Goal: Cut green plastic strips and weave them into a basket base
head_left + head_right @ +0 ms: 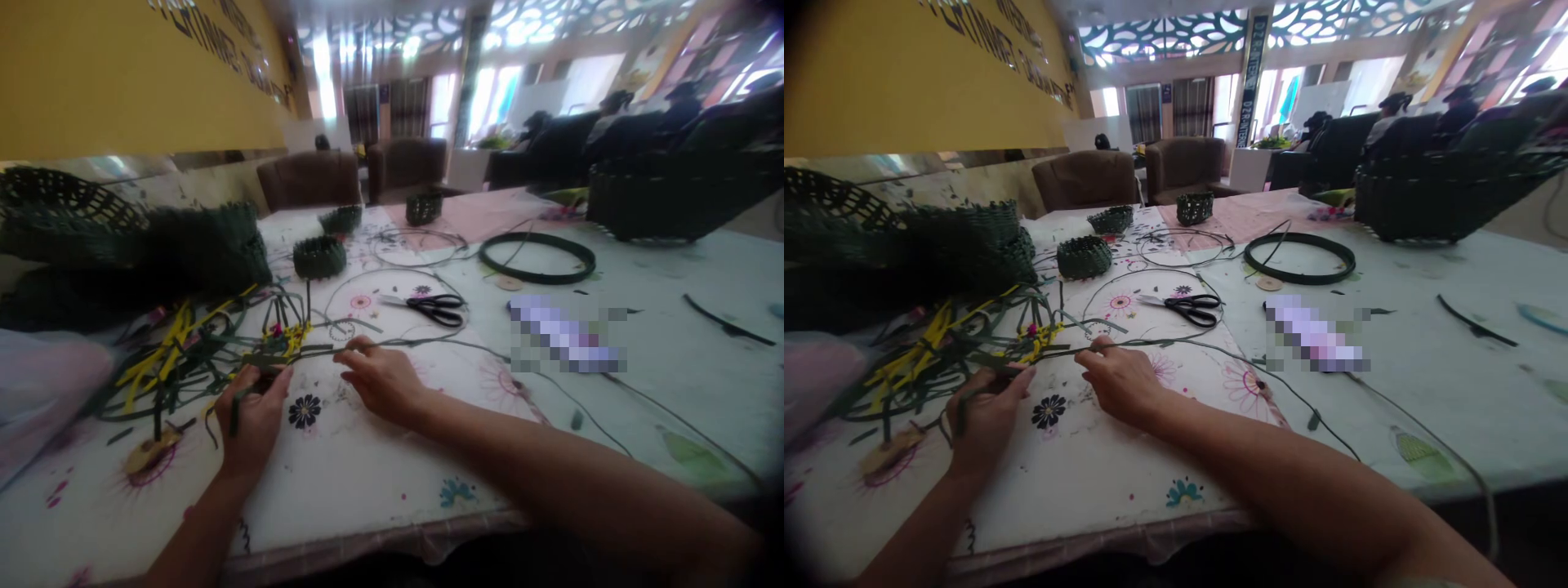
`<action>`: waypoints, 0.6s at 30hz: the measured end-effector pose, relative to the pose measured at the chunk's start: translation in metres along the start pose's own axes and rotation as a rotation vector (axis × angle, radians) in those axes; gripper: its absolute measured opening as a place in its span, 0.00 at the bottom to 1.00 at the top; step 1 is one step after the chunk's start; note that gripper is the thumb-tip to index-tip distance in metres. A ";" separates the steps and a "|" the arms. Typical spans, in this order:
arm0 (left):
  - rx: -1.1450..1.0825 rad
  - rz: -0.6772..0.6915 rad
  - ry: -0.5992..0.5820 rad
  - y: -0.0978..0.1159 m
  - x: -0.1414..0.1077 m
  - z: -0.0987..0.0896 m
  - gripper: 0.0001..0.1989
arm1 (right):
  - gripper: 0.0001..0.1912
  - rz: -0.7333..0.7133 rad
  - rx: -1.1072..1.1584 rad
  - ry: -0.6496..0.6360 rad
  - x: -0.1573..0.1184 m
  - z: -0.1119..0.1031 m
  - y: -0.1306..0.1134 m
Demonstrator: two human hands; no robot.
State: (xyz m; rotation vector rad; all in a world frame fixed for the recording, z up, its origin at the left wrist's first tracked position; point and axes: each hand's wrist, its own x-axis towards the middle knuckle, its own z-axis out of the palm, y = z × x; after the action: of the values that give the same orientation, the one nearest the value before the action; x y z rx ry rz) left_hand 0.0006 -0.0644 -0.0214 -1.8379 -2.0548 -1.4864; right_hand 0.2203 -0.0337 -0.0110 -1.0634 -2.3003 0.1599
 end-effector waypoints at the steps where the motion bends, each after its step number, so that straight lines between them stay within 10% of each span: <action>1: 0.004 0.004 0.003 0.001 0.000 -0.001 0.10 | 0.12 0.015 -0.037 -0.024 -0.001 -0.001 -0.002; 11: 0.149 0.228 0.041 0.005 0.002 -0.003 0.11 | 0.08 0.044 -0.209 -0.129 -0.002 -0.012 -0.012; 18: 0.156 0.385 0.025 0.006 0.003 -0.002 0.09 | 0.10 -0.131 -0.232 0.082 -0.004 -0.011 -0.008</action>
State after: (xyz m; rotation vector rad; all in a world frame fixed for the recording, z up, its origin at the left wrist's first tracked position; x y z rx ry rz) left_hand 0.0030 -0.0642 -0.0153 -1.9929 -1.6284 -1.2066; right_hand 0.2235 -0.0439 -0.0010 -1.0057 -2.3451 -0.2038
